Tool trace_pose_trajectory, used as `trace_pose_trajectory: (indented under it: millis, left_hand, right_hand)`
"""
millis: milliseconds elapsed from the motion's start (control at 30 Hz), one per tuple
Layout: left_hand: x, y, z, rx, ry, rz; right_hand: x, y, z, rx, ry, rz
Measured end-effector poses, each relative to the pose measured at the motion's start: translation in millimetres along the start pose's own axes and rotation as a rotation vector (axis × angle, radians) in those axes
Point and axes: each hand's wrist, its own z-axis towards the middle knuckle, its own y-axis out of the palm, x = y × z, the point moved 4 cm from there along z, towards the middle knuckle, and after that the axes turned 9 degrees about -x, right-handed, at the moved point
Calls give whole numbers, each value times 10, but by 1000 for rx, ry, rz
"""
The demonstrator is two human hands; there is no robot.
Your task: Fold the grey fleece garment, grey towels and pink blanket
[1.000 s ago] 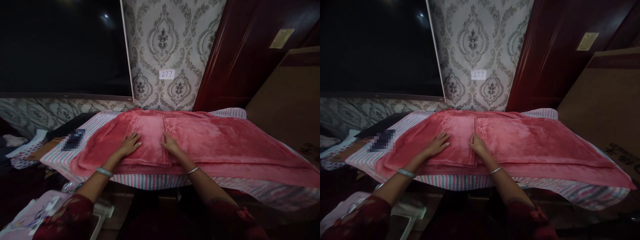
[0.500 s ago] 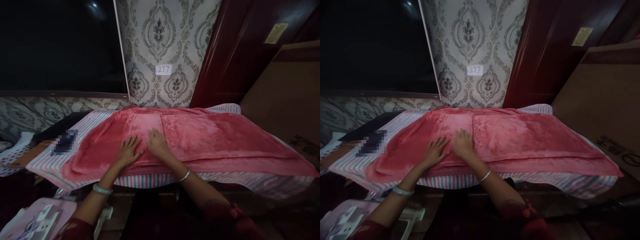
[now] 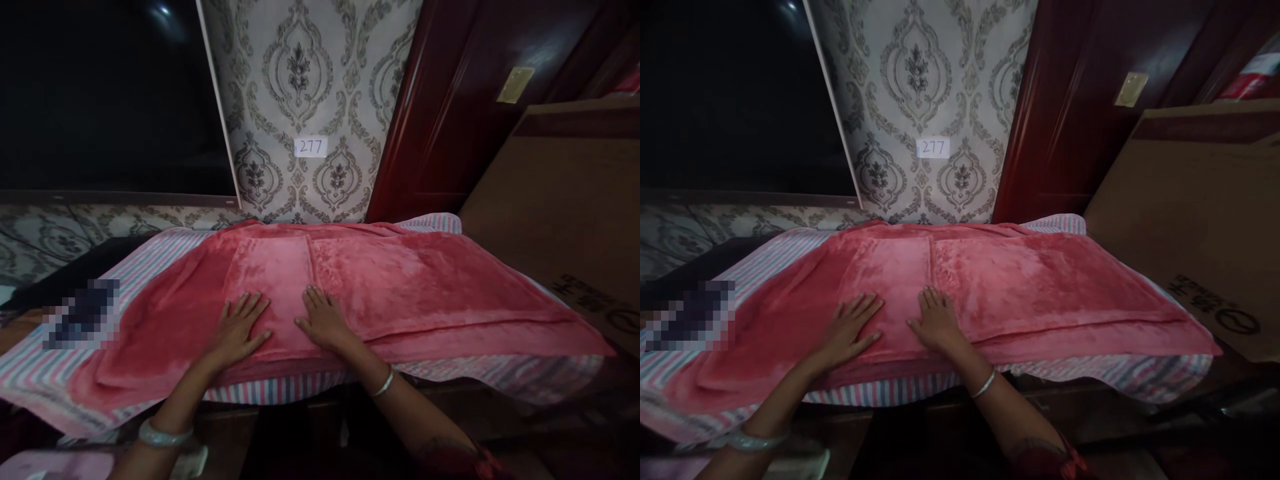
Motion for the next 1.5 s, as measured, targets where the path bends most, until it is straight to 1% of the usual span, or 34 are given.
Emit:
trace_pose_trajectory:
  millis: [133,200,267,333,400,467,500,567,633,733,800,900,1033,1133,1200,1233,1300,1400,1467,1500]
  left_hand:
    - [5,5,-45,-5,-13,-10]
    - [-25,2,-61,-26,-21,-39]
    - [-78,-46,-30,-41,-14,-89]
    - [-146,-171,84,-17,-9,-139]
    - [-212,-352,280,43,-31,-147]
    - [-261,-508,513,102,-94,-104]
    - [-279,-549,620,117,-137,-70]
    - [-305,-523,781,95,-225,-6]
    - [-325,-392,854,50,-273,42]
    - [-356,-184,853,30,-267,71]
    - [-379,-123,836,43,-260,76]
    - [-389,-125,834,42,-272,74]
    - [-361,-136,824,5,-293,53]
    - [-363,-130,807,-6,-297,8]
    - [-395,-175,844,6,-309,-41]
    - [-418,-227,892,24,-314,-58]
    - [-476,-378,1061,63,-313,-66]
    - [-598,-605,1442,58,-313,-58]
    - [-705,-663,1681,31,-356,-53]
    - [-756,-649,1773,13,-379,-47]
  right_hand:
    - [75,-69,-92,-32,20,0]
    - [54,-137,-105,-32,4,-12]
    - [-25,-236,-51,0,-34,-14]
    - [-160,-350,91,49,-91,-6]
    - [-309,-445,311,87,-145,1]
    - [-407,-489,558,107,-168,2]
    - [-424,-484,670,112,-174,-4]
    - [-381,-419,839,111,-174,-26]
    - [-252,-307,922,111,-143,-43]
    - [-24,-165,926,127,-59,-35]
    - [68,-133,898,128,-28,-26]
    - [104,-167,861,92,-14,-9]
    - [92,-262,864,25,-9,-24]
    - [86,-377,966,42,-58,-46]
    - [91,-489,1109,83,-80,-48]
    - [94,-552,1202,105,-80,-49]
    - [100,-674,1423,127,-58,-58]
    - [125,-797,1766,121,26,-50]
    - [155,-803,1944,109,73,-37]
    - [172,-779,2008,102,77,-38]
